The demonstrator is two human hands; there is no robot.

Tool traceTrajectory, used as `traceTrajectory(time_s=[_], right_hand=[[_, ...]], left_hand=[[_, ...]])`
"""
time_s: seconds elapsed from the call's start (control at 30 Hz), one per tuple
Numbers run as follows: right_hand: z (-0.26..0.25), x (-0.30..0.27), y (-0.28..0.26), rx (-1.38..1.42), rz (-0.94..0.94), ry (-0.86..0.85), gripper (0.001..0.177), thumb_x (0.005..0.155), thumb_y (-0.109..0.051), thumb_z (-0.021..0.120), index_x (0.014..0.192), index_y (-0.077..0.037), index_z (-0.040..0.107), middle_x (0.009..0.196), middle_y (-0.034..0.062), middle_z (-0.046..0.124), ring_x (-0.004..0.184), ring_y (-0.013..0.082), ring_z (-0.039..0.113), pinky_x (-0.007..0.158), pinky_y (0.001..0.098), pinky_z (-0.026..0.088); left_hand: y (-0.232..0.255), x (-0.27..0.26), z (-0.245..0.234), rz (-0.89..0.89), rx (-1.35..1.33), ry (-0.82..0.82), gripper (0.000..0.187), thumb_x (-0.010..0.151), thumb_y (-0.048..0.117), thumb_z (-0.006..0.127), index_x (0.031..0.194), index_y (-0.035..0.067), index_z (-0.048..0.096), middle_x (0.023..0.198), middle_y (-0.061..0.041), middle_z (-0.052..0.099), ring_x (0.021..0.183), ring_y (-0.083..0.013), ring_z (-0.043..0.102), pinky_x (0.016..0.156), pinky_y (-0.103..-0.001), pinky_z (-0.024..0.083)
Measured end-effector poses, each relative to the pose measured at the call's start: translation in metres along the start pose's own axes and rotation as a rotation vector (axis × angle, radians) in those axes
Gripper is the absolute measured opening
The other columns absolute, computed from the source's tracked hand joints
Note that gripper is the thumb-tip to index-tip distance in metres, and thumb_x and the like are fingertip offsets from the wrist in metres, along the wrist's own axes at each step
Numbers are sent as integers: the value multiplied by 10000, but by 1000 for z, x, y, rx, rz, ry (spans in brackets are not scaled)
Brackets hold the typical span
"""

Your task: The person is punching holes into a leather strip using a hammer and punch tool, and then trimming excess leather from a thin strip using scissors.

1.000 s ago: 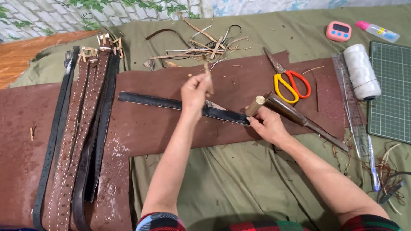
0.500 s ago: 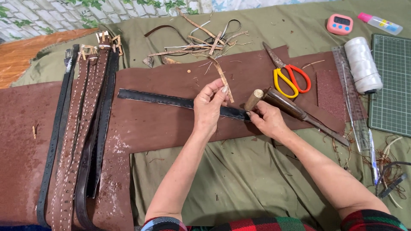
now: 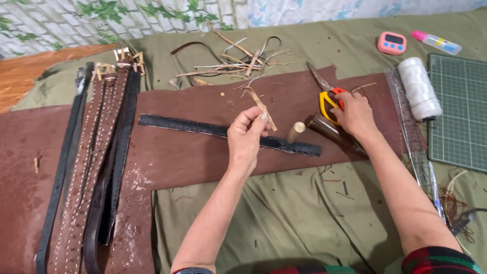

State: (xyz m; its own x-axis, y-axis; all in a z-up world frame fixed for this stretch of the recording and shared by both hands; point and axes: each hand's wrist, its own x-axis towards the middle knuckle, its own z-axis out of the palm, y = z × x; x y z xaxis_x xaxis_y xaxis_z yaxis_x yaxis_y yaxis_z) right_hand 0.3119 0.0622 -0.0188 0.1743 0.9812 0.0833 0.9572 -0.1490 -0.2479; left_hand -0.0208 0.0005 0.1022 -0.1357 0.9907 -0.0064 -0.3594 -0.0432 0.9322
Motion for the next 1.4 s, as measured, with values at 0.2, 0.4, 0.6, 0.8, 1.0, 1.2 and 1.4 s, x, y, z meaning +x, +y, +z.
traceTrajectory(time_s=[0.2,0.4,0.6,0.8,1.0,1.2,1.4], right_hand=[[6,20,4,-1,73,-79,530,885,-331,760,1378,-199,616,1200,209,669,1119,436,692,959,554,536],[-18,8,-1,483,168,151,587,782,-245,826,1345,-208,667,923,38,698,946,254,702,852,409,574],[-125,-94,-138,1391,-159,125,624,983,19,545,1574,-119,403,796,125,589,451,119,531,369,214,451],[-134,-137,-153,1087,-157,-46,922,558,2,956,1426,-80,657,904,134,666,790,167,597,737,333,572],[-127,-153,-174,790,-438,260,688,668,-1,864,1332,-100,717,912,52,707,742,196,683,664,296,568],[-120,-161,-174,748,-359,194,952,588,-308,977,1440,-87,613,929,136,582,686,233,589,584,353,525],[-128,-165,-185,704,-357,215,935,647,-331,947,1477,-131,565,962,151,537,642,263,579,552,370,515]], left_hand=[[9,3,5,92,-60,-56,226,899,35,749,1116,-28,732,819,-132,690,699,-142,694,575,-211,589],[54,17,19,219,-124,-69,241,926,35,723,1152,-41,693,847,-110,675,728,-129,683,593,-201,577],[62,27,20,300,-155,-29,242,938,65,726,1150,-38,673,860,-106,665,750,-135,684,614,-212,583],[63,27,10,332,-153,0,203,949,50,711,1129,-34,668,851,-110,649,762,-147,690,623,-215,586],[87,14,10,426,-120,26,177,968,73,690,1123,-7,654,833,-93,641,709,-116,654,633,-229,575],[87,12,6,514,-50,46,170,975,69,687,1121,-6,641,821,-96,646,688,-126,649,630,-246,573],[86,4,9,587,-13,36,151,977,38,673,1115,-5,630,831,-74,614,714,-85,581,641,-264,537]])
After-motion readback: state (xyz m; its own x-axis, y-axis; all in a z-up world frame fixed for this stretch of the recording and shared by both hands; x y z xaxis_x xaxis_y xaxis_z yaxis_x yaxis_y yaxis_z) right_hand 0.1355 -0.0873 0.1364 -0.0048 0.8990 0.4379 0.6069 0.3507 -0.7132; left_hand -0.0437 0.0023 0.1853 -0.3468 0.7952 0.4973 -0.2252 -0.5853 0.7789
